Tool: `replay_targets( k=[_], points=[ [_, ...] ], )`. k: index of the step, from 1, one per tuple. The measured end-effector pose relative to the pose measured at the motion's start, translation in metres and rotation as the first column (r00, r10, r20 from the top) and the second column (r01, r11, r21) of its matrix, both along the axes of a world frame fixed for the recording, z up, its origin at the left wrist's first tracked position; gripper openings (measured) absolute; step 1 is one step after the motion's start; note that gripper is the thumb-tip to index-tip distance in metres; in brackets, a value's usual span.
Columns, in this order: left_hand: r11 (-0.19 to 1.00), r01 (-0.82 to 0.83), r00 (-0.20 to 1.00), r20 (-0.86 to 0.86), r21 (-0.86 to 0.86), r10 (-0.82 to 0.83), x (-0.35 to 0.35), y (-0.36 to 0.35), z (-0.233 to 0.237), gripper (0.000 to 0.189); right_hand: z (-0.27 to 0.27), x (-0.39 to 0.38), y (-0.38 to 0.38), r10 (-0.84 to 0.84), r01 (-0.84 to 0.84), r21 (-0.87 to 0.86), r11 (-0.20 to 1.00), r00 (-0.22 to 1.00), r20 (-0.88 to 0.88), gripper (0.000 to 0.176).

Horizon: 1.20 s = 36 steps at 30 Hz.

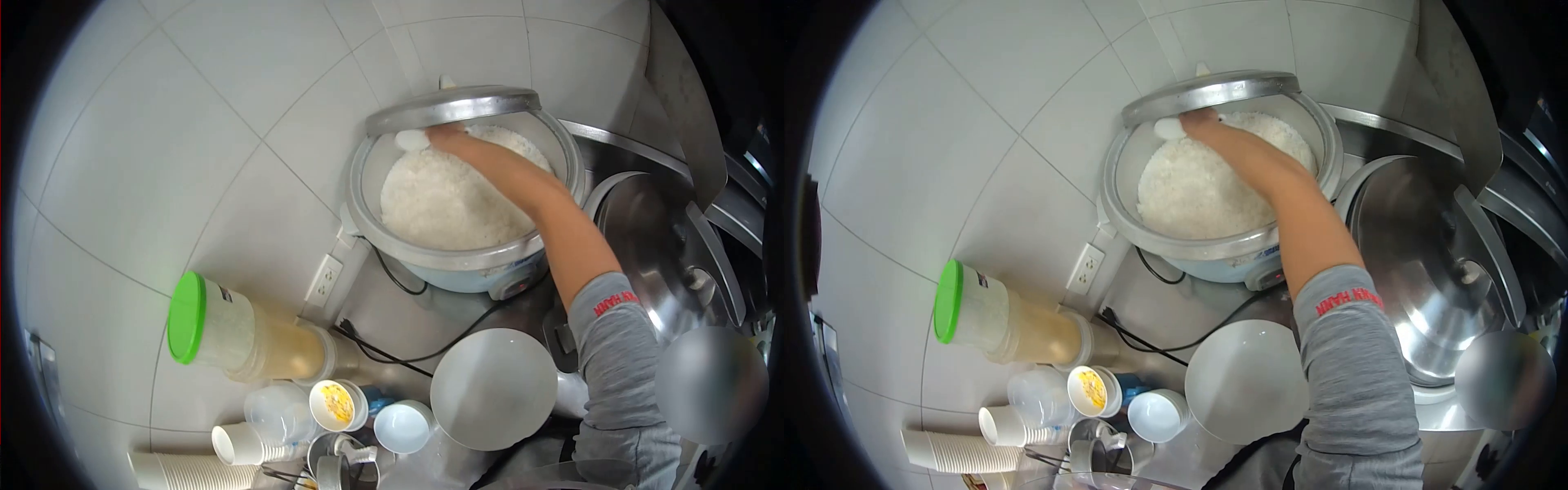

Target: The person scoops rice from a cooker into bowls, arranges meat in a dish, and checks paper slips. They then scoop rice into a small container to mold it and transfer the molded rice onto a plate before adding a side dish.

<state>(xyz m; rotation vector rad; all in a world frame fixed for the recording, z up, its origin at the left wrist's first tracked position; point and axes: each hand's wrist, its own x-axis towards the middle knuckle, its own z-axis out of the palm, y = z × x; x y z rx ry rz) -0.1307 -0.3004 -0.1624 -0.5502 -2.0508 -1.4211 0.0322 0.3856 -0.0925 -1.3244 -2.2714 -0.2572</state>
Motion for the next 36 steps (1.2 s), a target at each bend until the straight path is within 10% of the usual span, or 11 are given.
replay_targets(
  k=[2, 11, 15, 21, 30, 33, 36],
  points=[
    [1.0, 0.007, 1.0, -0.008, -0.001, -0.007, 0.0, 0.001, 0.0, 0.029, 0.022, -0.012, -0.027, 0.159, -0.138, -0.083, 0.987, 0.913, 0.375, 0.019],
    [1.0, 0.008, 1.0, -0.001, -0.009, -0.008, 0.001, 0.0, -0.001, 0.029, 0.064, 0.034, -0.15, 0.431, -0.365, -0.239, 0.9, 0.665, 0.609, 0.017],
    [1.0, 0.002, 1.0, -0.014, 0.002, -0.001, -0.001, 0.001, -0.003, 0.028, 0.078, 0.059, -0.183, 0.579, -0.441, -0.38, 0.813, 0.685, 0.443, 0.02],
    [1.0, 0.014, 0.999, -0.05, 0.028, -0.013, 0.001, -0.002, -0.008, 0.028, 0.03, -0.001, -0.082, 0.306, -0.287, -0.108, 0.952, 0.9, 0.31, 0.018],
    [1.0, 0.0, 0.996, -0.09, 0.025, 0.002, -0.001, -0.027, -0.015, 0.027, 0.058, 0.046, -0.187, 0.536, -0.595, -0.163, 0.787, 0.529, 0.658, 0.015],
    [0.999, -0.023, 0.994, -0.106, 0.031, 0.026, -0.003, -0.029, -0.018, 0.027, 0.093, 0.078, -0.187, 0.646, -0.523, -0.384, 0.761, 0.564, 0.514, 0.019],
    [0.998, -0.045, 0.994, -0.1, 0.037, 0.049, -0.002, -0.028, -0.018, 0.028, 0.074, 0.084, -0.136, 0.413, -0.318, -0.328, 0.89, 0.865, 0.284, 0.02]
  ],
)
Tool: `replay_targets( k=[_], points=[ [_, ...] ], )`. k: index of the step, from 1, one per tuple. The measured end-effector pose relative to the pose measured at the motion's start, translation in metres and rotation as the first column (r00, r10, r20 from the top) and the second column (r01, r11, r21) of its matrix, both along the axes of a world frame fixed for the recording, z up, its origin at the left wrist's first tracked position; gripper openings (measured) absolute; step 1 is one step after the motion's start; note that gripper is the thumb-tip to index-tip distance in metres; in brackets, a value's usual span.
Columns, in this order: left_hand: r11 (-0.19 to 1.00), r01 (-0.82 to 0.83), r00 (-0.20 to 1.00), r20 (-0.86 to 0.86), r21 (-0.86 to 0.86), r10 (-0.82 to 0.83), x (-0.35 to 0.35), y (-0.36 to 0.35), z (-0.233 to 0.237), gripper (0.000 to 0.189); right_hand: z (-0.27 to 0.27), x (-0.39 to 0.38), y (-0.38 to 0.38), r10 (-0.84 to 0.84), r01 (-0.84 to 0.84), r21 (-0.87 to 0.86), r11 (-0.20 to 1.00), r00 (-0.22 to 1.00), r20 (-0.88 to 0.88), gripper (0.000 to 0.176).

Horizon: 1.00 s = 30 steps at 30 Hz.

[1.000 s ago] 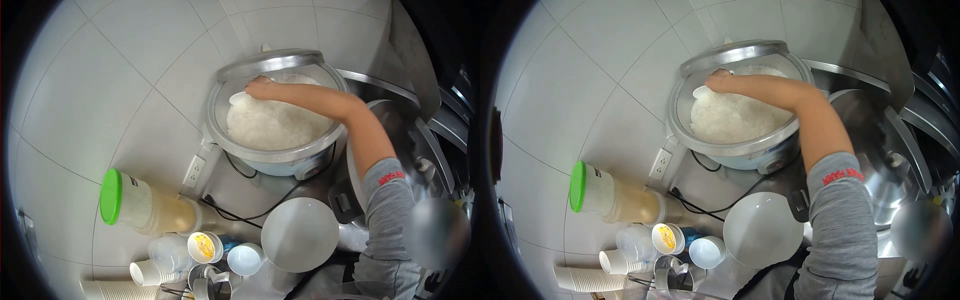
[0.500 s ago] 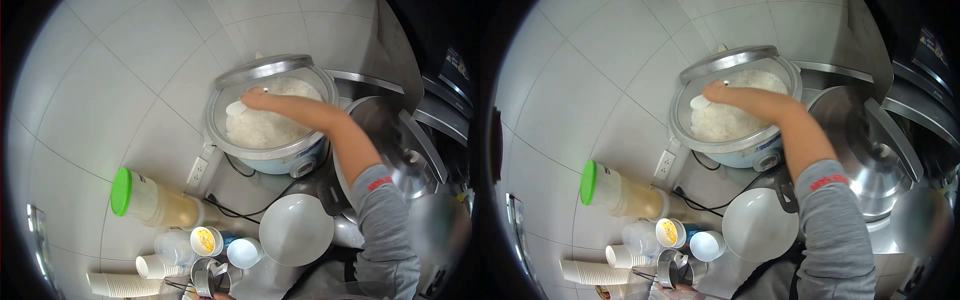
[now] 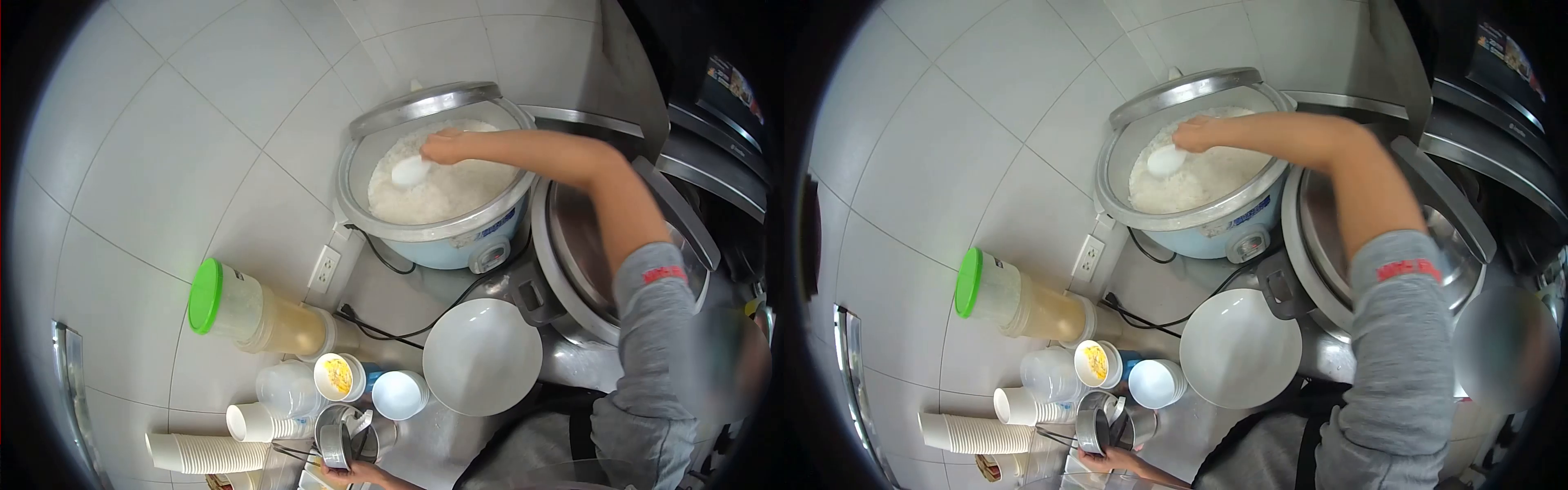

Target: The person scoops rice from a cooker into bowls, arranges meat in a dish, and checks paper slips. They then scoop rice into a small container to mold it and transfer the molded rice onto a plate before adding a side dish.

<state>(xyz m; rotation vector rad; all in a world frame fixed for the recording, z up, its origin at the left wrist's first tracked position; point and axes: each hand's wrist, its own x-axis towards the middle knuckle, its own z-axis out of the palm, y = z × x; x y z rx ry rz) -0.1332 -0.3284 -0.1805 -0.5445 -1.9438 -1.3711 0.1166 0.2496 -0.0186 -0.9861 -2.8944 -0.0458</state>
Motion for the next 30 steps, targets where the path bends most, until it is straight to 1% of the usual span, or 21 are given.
replay_targets(
  k=[3, 5, 6, 7, 8, 10, 11, 12, 13, 14, 16, 17, 18, 19, 20, 22, 23, 26, 27, 28, 30],
  points=[
    [0.999, 0.033, 0.999, 0.027, 0.031, -0.033, 0.001, 0.0, 0.001, 0.026, -0.02, -0.01, -0.001, -0.124, 0.105, 0.133, 0.985, 0.983, 0.138, 0.02],
    [0.998, 0.056, 0.998, 0.008, 0.032, -0.056, 0.0, 0.0, 0.003, 0.022, -0.024, -0.014, -0.016, -0.013, -0.02, 0.143, 0.989, 0.974, 0.226, 0.019],
    [0.998, 0.057, 0.998, 0.008, 0.003, -0.057, 0.001, -0.001, 0.008, 0.022, -0.013, -0.012, -0.035, 0.042, -0.085, 0.144, 0.986, 0.96, 0.276, 0.018],
    [0.998, 0.059, 0.998, 0.013, -0.028, -0.059, 0.001, -0.002, 0.013, 0.022, 0.001, -0.005, -0.049, 0.078, -0.108, 0.096, 0.99, 0.958, 0.275, 0.017],
    [0.996, 0.064, 0.998, 0.023, -0.064, -0.063, 0.001, -0.004, 0.019, 0.022, 0.01, 0.002, -0.054, 0.124, -0.153, 0.098, 0.983, 0.958, 0.259, 0.016],
    [0.992, 0.103, 0.994, -0.024, -0.07, -0.105, -0.012, -0.011, 0.03, 0.023, 0.021, 0.017, -0.055, 0.215, -0.242, 0.094, 0.966, 0.949, 0.23, 0.014],
    [0.996, 0.064, 0.997, -0.037, -0.055, -0.066, -0.021, -0.015, 0.035, 0.024, 0.031, 0.024, -0.059, 0.172, -0.19, 0.095, 0.977, 0.97, 0.169, 0.014],
    [0.998, 0.007, 0.994, -0.112, -0.059, -0.013, -0.02, -0.016, 0.051, 0.026, 0.045, 0.03, -0.062, 0.128, -0.139, 0.098, 0.985, 0.986, 0.108, 0.015],
    [1.0, 0.004, 0.997, -0.076, 0.011, -0.003, -0.02, -0.018, 0.066, 0.027, 0.054, 0.033, -0.065, 0.083, -0.088, 0.105, 0.991, 0.996, 0.044, 0.015],
    [0.997, -0.001, 0.999, -0.044, 0.083, 0.005, -0.018, -0.02, 0.076, 0.029, 0.054, 0.034, -0.066, 0.081, -0.087, 0.124, 0.988, 0.995, 0.054, 0.015],
    [0.996, -0.077, 0.988, -0.137, -0.051, 0.07, -0.008, -0.018, 0.086, 0.03, 0.055, 0.036, -0.065, 0.072, -0.082, 0.167, 0.983, 0.995, 0.064, 0.015],
    [0.986, -0.119, 0.977, -0.188, -0.116, 0.096, -0.007, -0.017, 0.089, 0.031, 0.057, 0.038, -0.07, 0.069, -0.085, 0.156, 0.984, 0.992, 0.104, 0.015],
    [0.979, -0.015, 0.988, -0.152, -0.201, -0.016, -0.015, -0.021, 0.081, 0.03, 0.055, 0.038, -0.078, 0.066, -0.087, 0.145, 0.986, 0.988, 0.143, 0.014],
    [0.955, 0.026, 0.98, -0.179, -0.295, -0.082, -0.016, -0.027, 0.08, 0.03, 0.054, 0.038, -0.084, 0.064, -0.089, 0.133, 0.987, 0.981, 0.181, 0.014],
    [0.921, 0.065, 0.968, -0.2, -0.385, -0.152, -0.013, -0.027, 0.085, 0.029, 0.053, 0.037, -0.085, 0.063, -0.084, 0.142, 0.986, 0.987, 0.146, 0.014],
    [0.98, -0.017, 0.992, -0.126, -0.196, -0.008, -0.019, -0.035, 0.082, 0.028, 0.046, 0.033, -0.081, 0.057, -0.069, 0.157, 0.985, 0.995, 0.081, 0.013],
    [0.993, -0.051, 0.991, -0.131, -0.108, 0.037, -0.016, -0.032, 0.086, 0.028, 0.041, 0.033, -0.079, 0.066, -0.08, 0.165, 0.983, 0.994, 0.087, 0.013],
    [0.952, 0.008, 0.991, -0.124, -0.306, -0.048, -0.009, -0.02, 0.084, 0.029, 0.031, 0.028, -0.071, 0.082, -0.095, 0.172, 0.98, 0.993, 0.083, 0.015],
    [0.903, 0.002, 0.972, -0.213, -0.43, -0.103, -0.018, -0.024, 0.078, 0.032, 0.029, 0.028, -0.072, 0.076, -0.086, 0.163, 0.983, 0.995, 0.064, 0.015],
    [0.933, -0.058, 0.979, -0.201, -0.355, -0.015, -0.026, -0.03, 0.074, 0.031, 0.027, 0.027, -0.072, 0.069, -0.075, 0.154, 0.985, 0.997, 0.043, 0.016],
    [0.963, -0.18, 0.976, -0.156, -0.2, 0.15, -0.03, -0.022, 0.082, 0.029, 0.02, 0.025, -0.065, 0.011, -0.01, 0.128, 0.992, 1.0, -0.004, 0.019]
  ],
)
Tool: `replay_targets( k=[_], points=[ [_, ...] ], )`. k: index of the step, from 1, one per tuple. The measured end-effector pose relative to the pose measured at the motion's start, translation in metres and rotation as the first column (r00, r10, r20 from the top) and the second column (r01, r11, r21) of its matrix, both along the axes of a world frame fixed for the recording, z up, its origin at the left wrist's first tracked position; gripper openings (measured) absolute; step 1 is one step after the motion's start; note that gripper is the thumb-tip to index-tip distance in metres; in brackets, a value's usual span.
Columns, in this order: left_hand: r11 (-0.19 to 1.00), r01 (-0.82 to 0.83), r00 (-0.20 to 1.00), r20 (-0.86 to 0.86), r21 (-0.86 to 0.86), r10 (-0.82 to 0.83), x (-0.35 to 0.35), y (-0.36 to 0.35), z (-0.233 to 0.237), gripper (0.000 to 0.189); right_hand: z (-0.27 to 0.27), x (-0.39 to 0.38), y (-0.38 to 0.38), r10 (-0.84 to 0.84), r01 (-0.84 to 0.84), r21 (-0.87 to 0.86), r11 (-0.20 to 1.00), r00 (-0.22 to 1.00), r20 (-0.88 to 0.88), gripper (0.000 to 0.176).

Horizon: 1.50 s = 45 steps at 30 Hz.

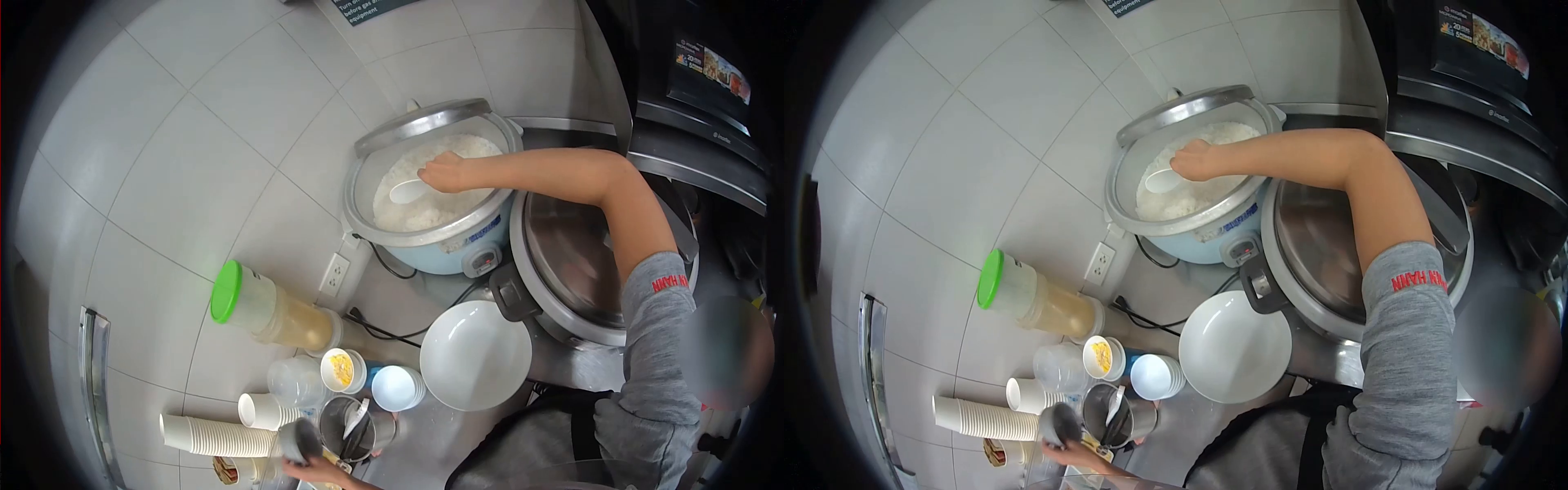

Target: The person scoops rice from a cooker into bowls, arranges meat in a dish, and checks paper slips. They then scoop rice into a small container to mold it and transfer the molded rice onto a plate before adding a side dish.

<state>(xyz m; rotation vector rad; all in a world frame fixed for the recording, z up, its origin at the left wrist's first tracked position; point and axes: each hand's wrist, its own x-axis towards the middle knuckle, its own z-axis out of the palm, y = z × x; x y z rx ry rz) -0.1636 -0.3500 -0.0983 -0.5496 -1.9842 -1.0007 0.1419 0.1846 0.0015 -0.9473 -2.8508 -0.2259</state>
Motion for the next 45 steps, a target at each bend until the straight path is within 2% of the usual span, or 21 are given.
replay_targets(
  k=[1, 2, 4, 6, 8, 9, 11, 12, 13, 14, 15, 18, 19, 22, 24, 28, 29, 31, 34, 41, 45],
  points=[
    [0.983, -0.03, 0.994, 0.106, 0.179, 0.011, -0.005, 0.006, 0.006, 0.026, -0.003, 0.0, 0.005, -0.028, 0.028, -0.016, 0.999, 0.999, -0.017, 0.02],
    [0.957, 0.005, 0.994, 0.099, 0.292, -0.035, -0.002, 0.02, 0.021, 0.025, -0.007, 0.0, 0.013, -0.093, 0.093, -0.065, 0.994, 0.996, -0.006, 0.021],
    [0.971, -0.02, 0.989, -0.137, 0.239, 0.054, -0.007, 0.063, 0.037, 0.03, -0.016, -0.002, 0.027, -0.215, 0.216, -0.169, 0.962, 0.976, 0.025, 0.022],
    [0.966, 0.189, 0.981, -0.074, 0.174, -0.179, 0.02, 0.121, 0.059, 0.038, -0.014, 0.001, 0.026, -0.272, 0.275, -0.192, 0.942, 0.961, 0.042, 0.024],
    [0.907, 0.421, 0.89, -0.202, 0.019, -0.409, 0.033, 0.182, 0.06, 0.043, -0.016, 0.004, 0.032, -0.302, 0.31, -0.202, 0.929, 0.951, 0.072, 0.024],
    [0.861, 0.503, 0.846, -0.165, -0.072, -0.508, 0.04, 0.211, 0.055, 0.048, -0.023, 0.004, 0.04, -0.299, 0.313, -0.205, 0.927, 0.949, 0.095, 0.023],
    [0.783, 0.621, 0.783, 0.046, -0.035, -0.62, 0.031, 0.265, 0.015, 0.043, -0.036, 0.0, 0.049, -0.288, 0.304, -0.222, 0.926, 0.952, 0.099, 0.023],
    [0.73, 0.663, 0.705, 0.192, 0.165, -0.683, 0.021, 0.291, -0.012, 0.038, -0.041, -0.004, 0.051, -0.281, 0.292, -0.238, 0.927, 0.956, 0.079, 0.024],
    [0.729, 0.648, 0.622, 0.399, 0.222, -0.674, 0.011, 0.31, -0.026, 0.035, -0.043, -0.009, 0.051, -0.274, 0.279, -0.251, 0.927, 0.96, 0.056, 0.026],
    [0.657, 0.483, 0.326, 0.577, 0.579, -0.749, 0.016, 0.322, -0.026, 0.034, -0.044, -0.013, 0.048, -0.213, 0.221, -0.251, 0.942, 0.975, 0.059, 0.028],
    [0.568, 0.165, -0.022, 0.579, 0.806, -0.815, 0.02, 0.332, -0.028, 0.034, -0.044, -0.017, 0.043, -0.154, 0.164, -0.248, 0.955, 0.986, 0.062, 0.029],
    [0.481, -0.201, -0.36, 0.392, 0.853, -0.846, -0.032, 0.362, -0.095, 0.036, -0.038, -0.031, 0.024, -0.037, 0.062, -0.269, 0.961, 0.994, 0.098, 0.028],
    [0.429, -0.272, -0.364, 0.321, 0.861, -0.874, -0.033, 0.368, -0.099, 0.035, -0.036, -0.035, 0.021, 0.008, 0.021, -0.276, 0.961, 0.995, 0.101, 0.027],
    [0.322, -0.276, -0.369, 0.21, 0.906, -0.905, -0.012, 0.368, -0.072, 0.039, -0.03, -0.039, 0.022, 0.137, -0.103, -0.289, 0.952, 0.986, 0.097, 0.027],
    [0.121, -0.256, -0.465, -0.013, 0.959, -0.885, 0.005, 0.359, -0.045, 0.04, -0.035, -0.041, 0.034, 0.186, -0.134, -0.392, 0.91, 0.978, 0.097, 0.026],
    [-0.212, -0.157, -0.583, -0.264, 0.965, -0.768, 0.029, 0.343, 0.012, 0.058, -0.053, -0.034, 0.066, 0.125, -0.004, -0.772, 0.636, 0.987, 0.097, 0.024],
    [-0.238, -0.142, -0.608, -0.274, 0.961, -0.745, 0.032, 0.341, 0.022, 0.065, -0.049, -0.03, 0.065, 0.085, 0.043, -0.847, 0.53, 0.991, 0.103, 0.024],
    [-0.291, -0.115, -0.654, -0.293, 0.95, -0.697, 0.036, 0.337, 0.039, 0.081, -0.04, -0.023, 0.065, 0.034, 0.063, -0.886, 0.459, 0.995, 0.089, 0.023],
    [-0.273, 0.087, -0.64, -0.156, 0.958, -0.752, 0.043, 0.338, 0.06, 0.078, -0.023, -0.018, 0.063, -0.049, 0.056, -0.893, 0.446, 0.998, 0.038, 0.024],
    [-0.092, 0.193, -0.62, 0.049, 0.977, -0.783, 0.082, 0.363, 0.081, 0.066, 0.045, -0.02, 0.049, -0.168, -0.059, -0.803, 0.593, 0.967, -0.194, 0.024],
    [-0.087, 0.145, -0.593, 0.016, 0.986, -0.805, 0.115, 0.401, 0.085, 0.068, 0.069, -0.032, 0.01, -0.192, -0.094, -0.678, 0.729, 0.923, -0.334, 0.023]
  ],
)
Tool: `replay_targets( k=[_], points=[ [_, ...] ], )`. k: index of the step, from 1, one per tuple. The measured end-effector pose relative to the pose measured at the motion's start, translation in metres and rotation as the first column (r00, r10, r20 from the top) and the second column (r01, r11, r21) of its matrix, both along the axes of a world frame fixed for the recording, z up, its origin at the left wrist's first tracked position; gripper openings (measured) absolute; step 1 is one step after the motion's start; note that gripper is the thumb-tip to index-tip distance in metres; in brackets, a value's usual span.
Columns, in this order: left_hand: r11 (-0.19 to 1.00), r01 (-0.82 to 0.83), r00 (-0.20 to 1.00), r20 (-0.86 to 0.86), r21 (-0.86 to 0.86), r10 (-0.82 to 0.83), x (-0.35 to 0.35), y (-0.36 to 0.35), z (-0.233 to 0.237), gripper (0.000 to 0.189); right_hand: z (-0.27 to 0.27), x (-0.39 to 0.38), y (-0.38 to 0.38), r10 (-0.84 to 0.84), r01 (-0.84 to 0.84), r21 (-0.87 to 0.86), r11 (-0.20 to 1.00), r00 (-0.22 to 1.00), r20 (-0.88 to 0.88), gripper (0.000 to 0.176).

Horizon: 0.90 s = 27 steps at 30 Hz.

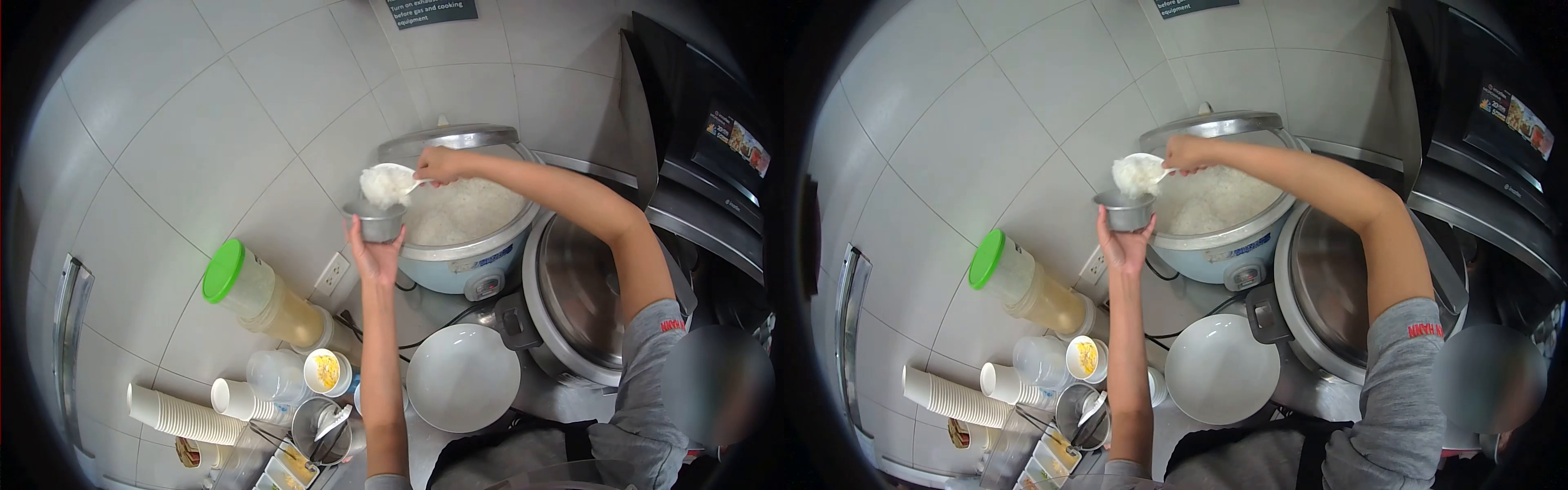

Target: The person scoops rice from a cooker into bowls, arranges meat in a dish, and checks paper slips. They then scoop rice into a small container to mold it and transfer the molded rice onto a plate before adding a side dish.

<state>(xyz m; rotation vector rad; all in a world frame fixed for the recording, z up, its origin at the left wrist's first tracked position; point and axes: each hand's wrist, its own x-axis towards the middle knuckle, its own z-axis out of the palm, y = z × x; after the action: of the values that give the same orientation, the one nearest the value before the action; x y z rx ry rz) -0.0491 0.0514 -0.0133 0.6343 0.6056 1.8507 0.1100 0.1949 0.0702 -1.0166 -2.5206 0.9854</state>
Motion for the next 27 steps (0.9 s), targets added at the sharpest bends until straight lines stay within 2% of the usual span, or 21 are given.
replay_targets(
  k=[1, 3, 6, 7, 9, 10, 13, 14, 16, 19, 22, 27],
  points=[
    [1.0, -0.025, 1.0, 0.016, 0.014, 0.024, 0.008, 0.008, 0.001, 0.069, -0.009, -0.005, -0.007, 0.008, -0.002, 0.215, 0.977, 1.0, -0.027, 0.023],
    [0.997, -0.073, 0.996, 0.05, 0.04, 0.071, 0.024, 0.016, 0.012, 0.071, -0.03, -0.014, -0.022, 0.038, 0.011, 0.604, 0.797, 0.997, -0.069, 0.021],
    [0.997, -0.022, 0.989, 0.149, 0.079, 0.01, 0.02, 0.02, 0.008, 0.071, -0.026, -0.001, -0.043, 0.152, 0.032, 0.585, 0.81, 0.953, -0.263, 0.02],
    [0.994, 0.005, 0.983, 0.182, 0.106, -0.024, 0.018, 0.017, 0.007, 0.07, -0.027, 0.0, -0.039, 0.102, 0.064, 0.531, 0.845, 0.955, -0.277, 0.02],
    [0.995, 0.024, 0.991, 0.125, 0.092, -0.036, 0.011, 0.008, 0.008, 0.071, -0.026, 0.003, -0.022, -0.014, 0.141, 0.407, 0.902, 0.954, -0.299, 0.021],
    [0.996, 0.039, 0.994, 0.1, 0.081, -0.047, 0.009, 0.003, 0.007, 0.072, -0.034, 0.005, -0.01, -0.021, 0.139, 0.41, 0.901, 0.96, -0.279, 0.02],
    [0.995, 0.063, 0.989, 0.129, 0.079, -0.073, 0.004, -0.006, 0.006, 0.072, -0.072, 0.006, 0.032, -0.176, 0.169, 0.059, 0.984, 0.973, 0.148, 0.02],
    [0.993, 0.068, 0.987, 0.14, 0.096, -0.082, 0.003, -0.007, 0.005, 0.072, -0.093, 0.007, 0.043, -0.23, 0.184, 0.233, 0.955, 0.954, 0.193, 0.02],
    [0.989, 0.095, 0.978, 0.176, 0.112, -0.113, 0.002, -0.009, 0.004, 0.073, -0.13, 0.013, 0.068, -0.353, 0.163, 0.563, 0.81, 0.903, 0.246, 0.02],
    [0.983, 0.114, 0.978, 0.158, 0.147, -0.137, -0.002, -0.013, 0.008, 0.075, -0.142, 0.014, 0.086, -0.245, 0.016, 0.523, 0.852, 0.896, 0.37, 0.018],
    [0.978, 0.121, 0.979, 0.145, 0.17, -0.146, -0.008, -0.018, 0.009, 0.076, -0.124, 0.026, 0.067, -0.032, -0.182, 0.419, 0.89, 0.89, 0.455, 0.013],
    [0.993, 0.012, 0.974, 0.223, 0.118, -0.038, -0.008, -0.024, 0.013, 0.078, -0.113, 0.044, 0.035, 0.07, -0.254, 0.276, 0.927, 0.84, 0.539, 0.012]
  ],
)
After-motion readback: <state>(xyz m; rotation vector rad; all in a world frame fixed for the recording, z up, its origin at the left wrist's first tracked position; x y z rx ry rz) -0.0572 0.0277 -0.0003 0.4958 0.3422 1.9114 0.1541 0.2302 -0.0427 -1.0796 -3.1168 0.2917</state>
